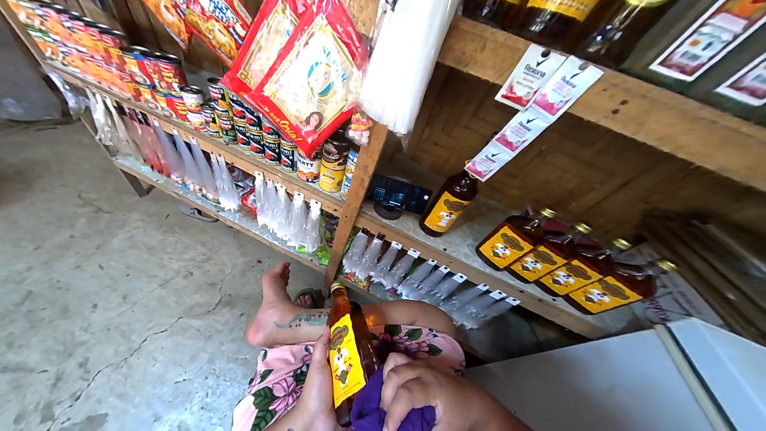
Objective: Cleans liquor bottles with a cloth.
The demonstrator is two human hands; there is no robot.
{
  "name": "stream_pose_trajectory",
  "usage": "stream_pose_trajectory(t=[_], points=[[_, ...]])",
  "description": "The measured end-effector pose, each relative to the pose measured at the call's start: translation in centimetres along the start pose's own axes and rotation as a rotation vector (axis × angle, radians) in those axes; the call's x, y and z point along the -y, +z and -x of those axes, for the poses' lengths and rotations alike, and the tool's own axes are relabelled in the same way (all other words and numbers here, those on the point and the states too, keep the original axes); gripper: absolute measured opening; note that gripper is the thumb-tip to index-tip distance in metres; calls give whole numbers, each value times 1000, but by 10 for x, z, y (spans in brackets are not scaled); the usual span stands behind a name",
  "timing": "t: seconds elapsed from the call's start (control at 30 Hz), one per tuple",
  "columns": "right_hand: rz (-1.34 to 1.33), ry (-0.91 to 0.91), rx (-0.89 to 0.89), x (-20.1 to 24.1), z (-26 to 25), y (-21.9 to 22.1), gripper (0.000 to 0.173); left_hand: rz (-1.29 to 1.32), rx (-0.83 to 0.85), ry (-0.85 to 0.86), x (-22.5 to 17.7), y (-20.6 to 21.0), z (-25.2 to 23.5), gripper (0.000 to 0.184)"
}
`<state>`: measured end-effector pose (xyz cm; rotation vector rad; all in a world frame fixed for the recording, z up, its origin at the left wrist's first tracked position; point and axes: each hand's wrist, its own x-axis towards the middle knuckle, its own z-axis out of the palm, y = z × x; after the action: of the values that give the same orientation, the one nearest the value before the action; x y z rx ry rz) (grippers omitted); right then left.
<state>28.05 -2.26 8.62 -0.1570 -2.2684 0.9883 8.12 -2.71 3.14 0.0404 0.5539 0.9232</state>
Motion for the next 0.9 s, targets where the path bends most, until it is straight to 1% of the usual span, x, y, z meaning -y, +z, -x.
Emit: stream_pose_trajectory(t=[0.2, 0.6, 0.73, 0.9], points=[[-7, 9, 2, -1, 1, -1, 22, 15, 28, 20, 1, -1, -1, 72], [-4, 17, -15, -4, 3, 0, 22, 7, 3, 18, 0, -3, -2, 72], [-2, 21, -20, -5, 3, 0, 22, 25, 20, -4, 0, -2, -2, 76], [6, 20, -23, -4, 3, 0, 22, 5, -5, 11, 1, -4, -3, 72]])
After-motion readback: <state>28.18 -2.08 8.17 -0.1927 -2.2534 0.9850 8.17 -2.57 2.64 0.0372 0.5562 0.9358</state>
